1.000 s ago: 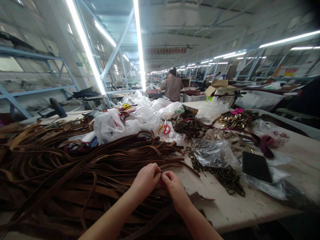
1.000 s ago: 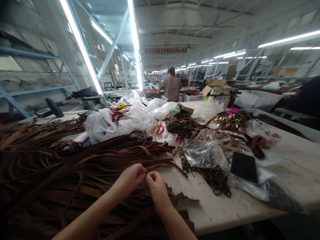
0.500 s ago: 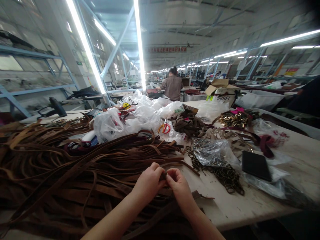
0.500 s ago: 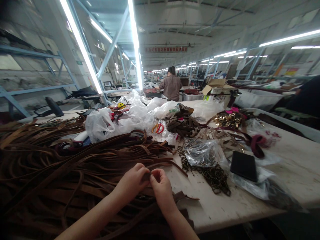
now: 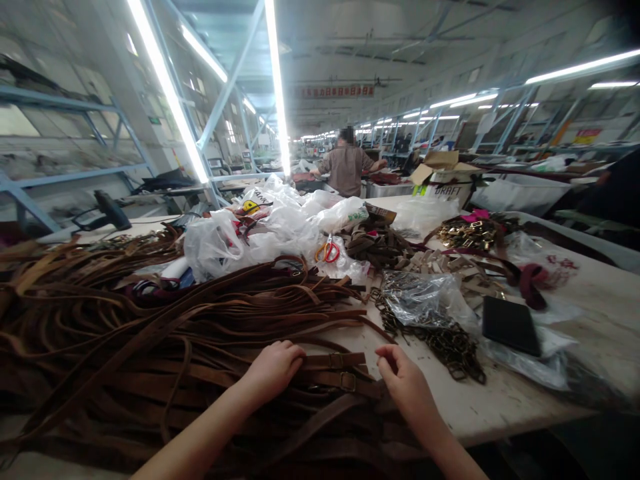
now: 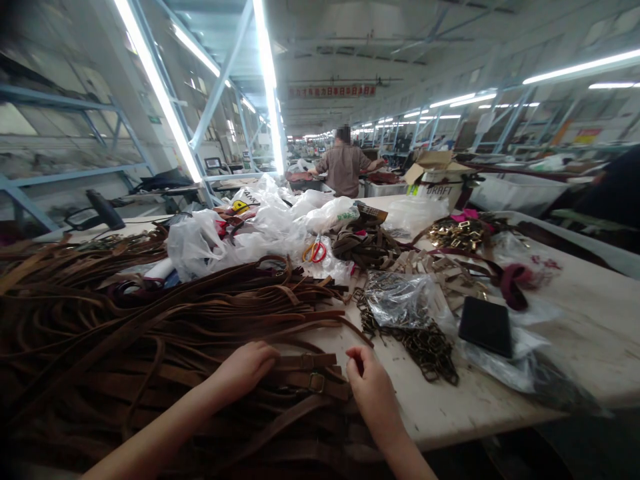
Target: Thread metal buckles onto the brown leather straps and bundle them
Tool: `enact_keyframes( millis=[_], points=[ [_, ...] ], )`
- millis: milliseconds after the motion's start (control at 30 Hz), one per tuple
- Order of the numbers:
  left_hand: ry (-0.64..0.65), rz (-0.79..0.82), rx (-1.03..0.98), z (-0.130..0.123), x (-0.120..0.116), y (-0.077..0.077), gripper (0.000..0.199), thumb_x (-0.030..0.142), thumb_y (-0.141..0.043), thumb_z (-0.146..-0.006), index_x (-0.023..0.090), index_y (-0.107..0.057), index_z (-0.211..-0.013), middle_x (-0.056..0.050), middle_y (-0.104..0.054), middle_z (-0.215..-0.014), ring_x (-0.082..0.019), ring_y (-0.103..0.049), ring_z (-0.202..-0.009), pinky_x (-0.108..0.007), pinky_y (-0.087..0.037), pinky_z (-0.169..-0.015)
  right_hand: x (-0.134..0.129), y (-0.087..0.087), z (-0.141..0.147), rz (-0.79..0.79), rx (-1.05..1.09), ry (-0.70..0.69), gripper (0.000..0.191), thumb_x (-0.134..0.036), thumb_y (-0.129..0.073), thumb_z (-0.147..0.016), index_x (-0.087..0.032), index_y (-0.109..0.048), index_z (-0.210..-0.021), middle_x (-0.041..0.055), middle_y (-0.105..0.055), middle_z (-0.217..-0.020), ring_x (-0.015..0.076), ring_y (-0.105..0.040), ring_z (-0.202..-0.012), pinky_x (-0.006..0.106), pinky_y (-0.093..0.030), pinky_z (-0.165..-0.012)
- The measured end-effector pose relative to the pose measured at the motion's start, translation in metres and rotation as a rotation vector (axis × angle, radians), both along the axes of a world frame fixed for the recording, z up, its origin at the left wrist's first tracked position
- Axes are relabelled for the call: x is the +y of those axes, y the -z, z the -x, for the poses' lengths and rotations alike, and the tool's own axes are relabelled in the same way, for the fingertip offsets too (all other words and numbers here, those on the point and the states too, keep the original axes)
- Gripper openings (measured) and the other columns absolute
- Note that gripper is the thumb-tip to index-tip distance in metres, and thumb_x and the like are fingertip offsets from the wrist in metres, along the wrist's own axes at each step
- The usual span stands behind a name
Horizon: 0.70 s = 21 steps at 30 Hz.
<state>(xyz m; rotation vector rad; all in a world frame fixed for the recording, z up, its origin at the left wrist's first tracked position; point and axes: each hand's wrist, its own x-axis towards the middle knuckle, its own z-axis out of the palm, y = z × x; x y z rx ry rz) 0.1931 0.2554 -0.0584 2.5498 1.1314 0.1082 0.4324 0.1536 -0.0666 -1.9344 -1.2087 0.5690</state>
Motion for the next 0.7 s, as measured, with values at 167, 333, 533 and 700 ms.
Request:
enact_keyframes(
  millis=[167, 333, 533, 700],
  points=[
    [0.032, 0.022, -0.047, 0.001, -0.005, 0.002, 0.027, 0.025, -0.038, -0.085, 0.022, -0.064, -0.086, -0.004, -0.062, -0.084, -0.018, -0.056, -0.082, -0.027, -0.041, -0.076, 0.022, -0.017, 0.021, -0.122, -0.150, -0.336, 0.033, -0.035, -0.040, -0.082, -0.017, -0.053, -0.108, 0.0092, -0.059, -0.109, 0.0210, -0.053, -0.101, 0.033, -0.039, -0.087],
    [0.033, 0.060, -0.040, 0.006, 0.001, -0.001, 0.026, 0.024, -0.040, -0.083, 0.022, -0.063, -0.094, -0.004, -0.064, -0.095, -0.018, -0.057, -0.089, -0.027, -0.041, -0.083, 0.029, -0.023, 0.041, 0.010, -0.373, -0.587, 0.030, -0.032, -0.038, -0.085, -0.019, -0.063, -0.096, 0.0083, -0.064, -0.097, 0.0218, -0.056, -0.093, 0.035, -0.038, -0.084],
    [-0.011, -0.067, 0.032, -0.023, 0.014, 0.010, 0.031, 0.015, -0.038, -0.082, 0.017, -0.056, -0.107, -0.009, -0.058, -0.111, -0.021, -0.052, -0.103, -0.033, -0.039, -0.090, 0.004, -0.014, 0.045, -0.001, -0.416, -0.520, 0.029, -0.030, -0.040, -0.084, -0.020, -0.060, -0.102, 0.0088, -0.061, -0.100, 0.0232, -0.053, -0.092, 0.038, -0.036, -0.086],
    [0.039, -0.045, 0.044, -0.072, 0.020, 0.016, 0.015, 0.024, -0.049, -0.078, 0.017, -0.063, -0.078, -0.009, -0.064, -0.085, -0.024, -0.057, -0.087, -0.034, -0.042, -0.078, -0.002, -0.010, 0.048, -0.029, -0.347, -0.481, 0.030, -0.030, -0.041, -0.083, -0.020, -0.059, -0.106, 0.0098, -0.059, -0.105, 0.0245, -0.052, -0.097, 0.038, -0.037, -0.086]
  ],
)
